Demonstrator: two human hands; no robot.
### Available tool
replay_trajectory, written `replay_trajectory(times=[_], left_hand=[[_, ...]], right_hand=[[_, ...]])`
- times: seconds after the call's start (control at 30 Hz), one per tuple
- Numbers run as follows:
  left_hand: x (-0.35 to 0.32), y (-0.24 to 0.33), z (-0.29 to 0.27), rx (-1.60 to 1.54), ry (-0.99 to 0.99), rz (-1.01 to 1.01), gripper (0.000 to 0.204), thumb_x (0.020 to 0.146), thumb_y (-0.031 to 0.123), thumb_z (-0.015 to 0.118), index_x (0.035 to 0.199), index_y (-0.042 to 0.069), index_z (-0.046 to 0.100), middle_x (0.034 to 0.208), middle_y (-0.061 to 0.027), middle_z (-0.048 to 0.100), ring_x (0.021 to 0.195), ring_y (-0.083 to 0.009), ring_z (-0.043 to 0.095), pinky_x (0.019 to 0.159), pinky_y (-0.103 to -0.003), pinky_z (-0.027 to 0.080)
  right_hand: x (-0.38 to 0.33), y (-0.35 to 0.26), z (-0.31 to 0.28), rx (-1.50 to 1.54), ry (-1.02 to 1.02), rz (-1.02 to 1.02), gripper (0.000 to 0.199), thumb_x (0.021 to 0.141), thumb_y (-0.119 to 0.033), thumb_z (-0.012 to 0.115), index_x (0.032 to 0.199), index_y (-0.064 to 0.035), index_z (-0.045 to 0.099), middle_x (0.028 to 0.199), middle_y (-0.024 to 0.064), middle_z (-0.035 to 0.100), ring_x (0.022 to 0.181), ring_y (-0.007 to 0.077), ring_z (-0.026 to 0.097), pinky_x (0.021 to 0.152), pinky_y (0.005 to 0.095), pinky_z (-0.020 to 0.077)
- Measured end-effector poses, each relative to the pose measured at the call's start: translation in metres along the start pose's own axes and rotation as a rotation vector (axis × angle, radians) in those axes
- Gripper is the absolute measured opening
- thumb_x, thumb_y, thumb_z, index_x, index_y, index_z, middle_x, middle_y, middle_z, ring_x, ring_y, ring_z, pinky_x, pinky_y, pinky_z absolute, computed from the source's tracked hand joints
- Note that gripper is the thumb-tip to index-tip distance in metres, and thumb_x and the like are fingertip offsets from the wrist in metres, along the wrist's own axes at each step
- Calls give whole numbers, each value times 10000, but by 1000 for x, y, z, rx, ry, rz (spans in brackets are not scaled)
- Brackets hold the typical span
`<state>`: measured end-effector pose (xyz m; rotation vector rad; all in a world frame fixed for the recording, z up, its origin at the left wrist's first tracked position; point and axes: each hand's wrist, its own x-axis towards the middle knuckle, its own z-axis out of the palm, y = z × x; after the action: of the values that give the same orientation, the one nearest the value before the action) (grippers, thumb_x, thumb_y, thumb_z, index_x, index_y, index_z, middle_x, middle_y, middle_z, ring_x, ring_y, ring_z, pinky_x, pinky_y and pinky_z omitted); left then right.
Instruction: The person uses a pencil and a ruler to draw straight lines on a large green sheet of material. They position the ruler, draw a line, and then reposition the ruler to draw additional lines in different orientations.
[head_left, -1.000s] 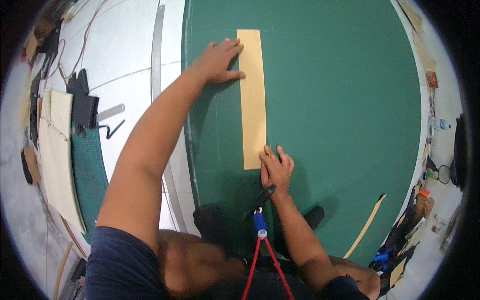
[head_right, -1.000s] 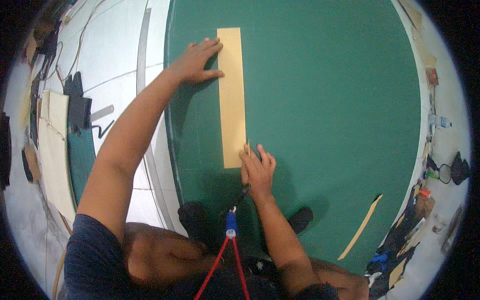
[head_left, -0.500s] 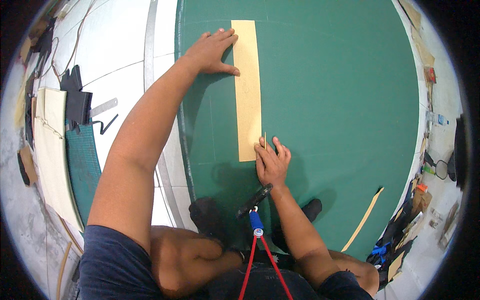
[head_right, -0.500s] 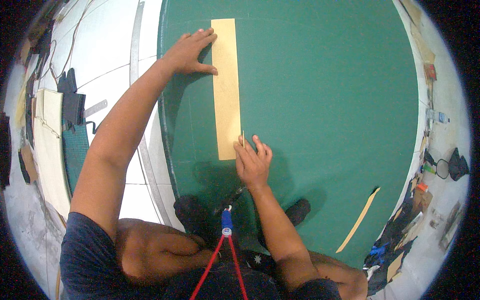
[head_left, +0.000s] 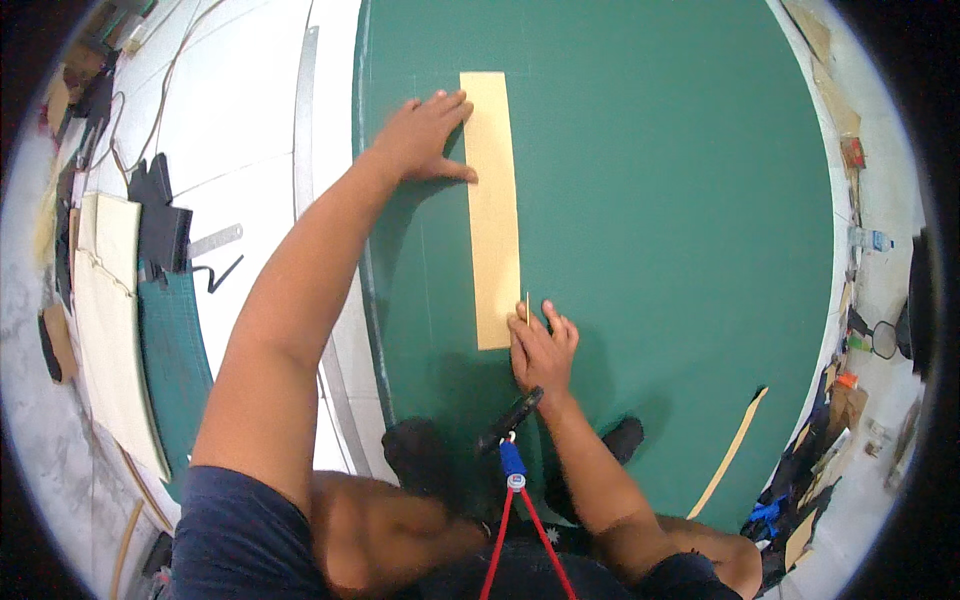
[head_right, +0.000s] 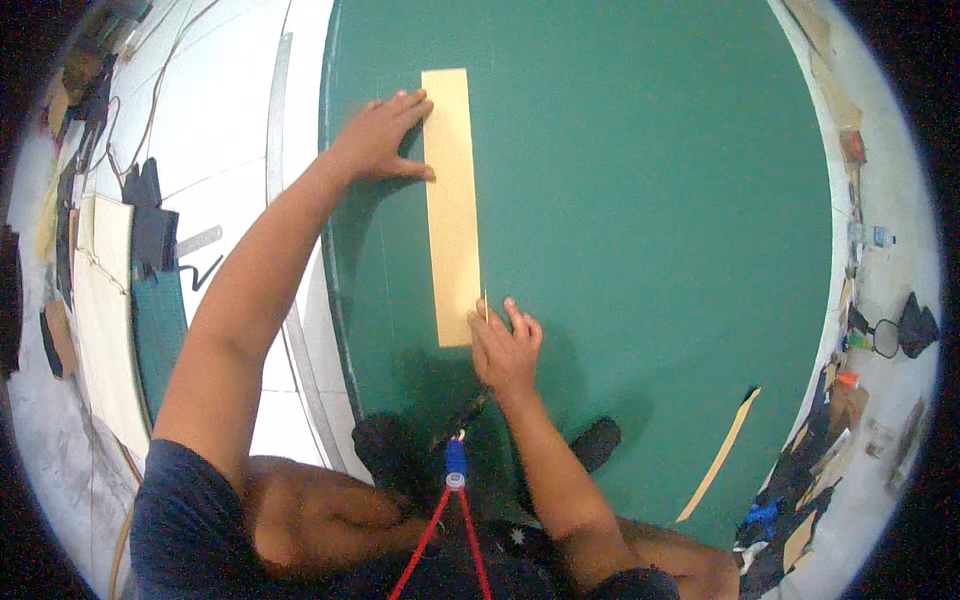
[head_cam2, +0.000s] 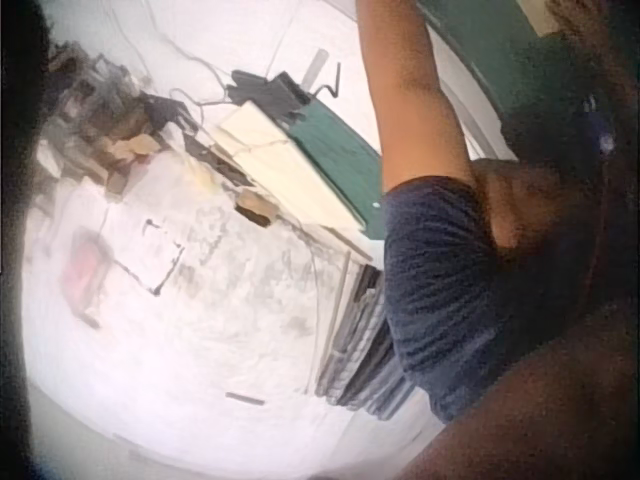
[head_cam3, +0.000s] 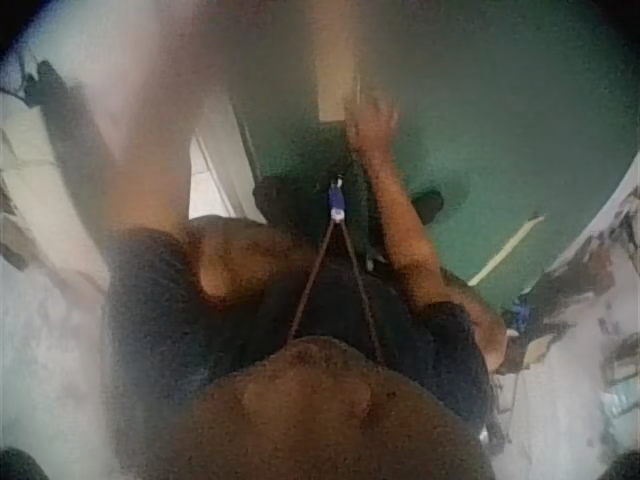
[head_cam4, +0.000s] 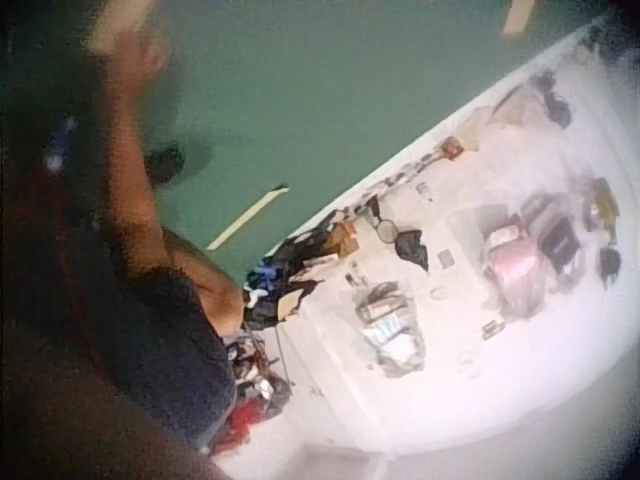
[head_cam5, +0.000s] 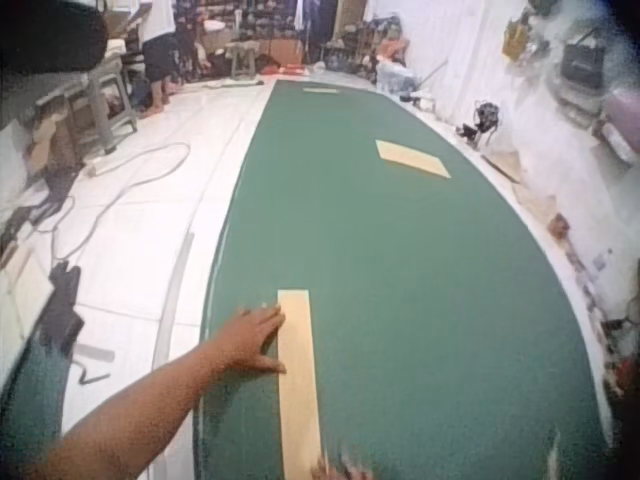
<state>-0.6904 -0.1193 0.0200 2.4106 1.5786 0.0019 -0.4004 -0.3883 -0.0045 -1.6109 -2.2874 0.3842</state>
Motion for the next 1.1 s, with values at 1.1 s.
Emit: replay_trajectory(times=[1.1], left_hand=[[2,28,-31,0,-118,-94,1139,665,568,898,1552,78,377,1665,-163,302,1562,-329,251,1268,-526,232]], right_hand=[[-2,-2,-5,24,24,-13,275,890,-125,717,1163,-160,721,1361,20,670,1358,325,507,1095,523,352]])
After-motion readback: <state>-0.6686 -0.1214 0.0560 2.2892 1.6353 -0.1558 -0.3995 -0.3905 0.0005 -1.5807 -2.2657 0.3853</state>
